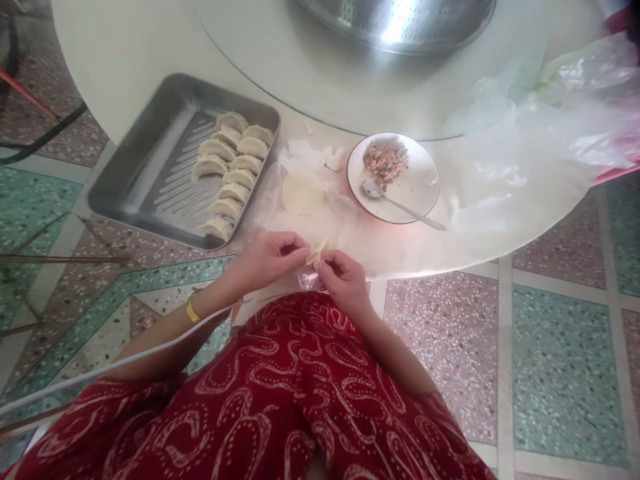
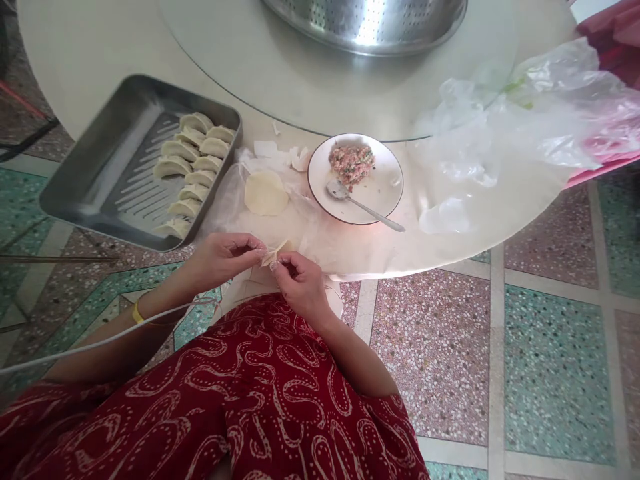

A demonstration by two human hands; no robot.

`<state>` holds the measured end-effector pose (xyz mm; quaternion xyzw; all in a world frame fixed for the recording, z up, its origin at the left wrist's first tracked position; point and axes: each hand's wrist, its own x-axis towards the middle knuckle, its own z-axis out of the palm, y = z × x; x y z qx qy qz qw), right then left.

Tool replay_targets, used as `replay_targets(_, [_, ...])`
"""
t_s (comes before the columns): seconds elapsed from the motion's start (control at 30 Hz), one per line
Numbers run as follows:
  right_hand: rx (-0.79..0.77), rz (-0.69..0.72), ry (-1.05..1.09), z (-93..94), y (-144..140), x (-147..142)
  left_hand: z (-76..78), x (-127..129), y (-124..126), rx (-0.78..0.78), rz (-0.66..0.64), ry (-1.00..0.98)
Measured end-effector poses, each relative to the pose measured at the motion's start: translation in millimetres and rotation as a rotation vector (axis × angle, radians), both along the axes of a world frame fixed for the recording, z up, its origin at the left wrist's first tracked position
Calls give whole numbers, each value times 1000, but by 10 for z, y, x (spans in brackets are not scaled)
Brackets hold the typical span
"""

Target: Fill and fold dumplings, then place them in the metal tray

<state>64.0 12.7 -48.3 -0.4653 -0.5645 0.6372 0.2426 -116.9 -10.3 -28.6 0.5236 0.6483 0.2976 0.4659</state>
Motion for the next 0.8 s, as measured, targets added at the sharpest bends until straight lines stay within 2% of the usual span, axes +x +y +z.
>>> replay_targets(0.1, [-85,-20,27,-7,-4,20,-44,-46,29,-96,51,-148])
replay_targets(0.2, [-166,-55,62,-15,-6,28,-73,-64,33,-129,78,-248])
replay_targets(0.37, [-264,-41,98,7,11,7,-43,-11,9,-97,61,-222])
replay_targets(0.53, [-264,-44,61,37,16,-16,8,39,-5,-72,30,-183])
replay_targets(0.7, [-219,-70,85,39,-29,-7,-56,-18,5,-118,102,-286])
replay_targets(0.8, [-213,-67,100,35,-47,-23,-83,-24,0,-123,68,-307])
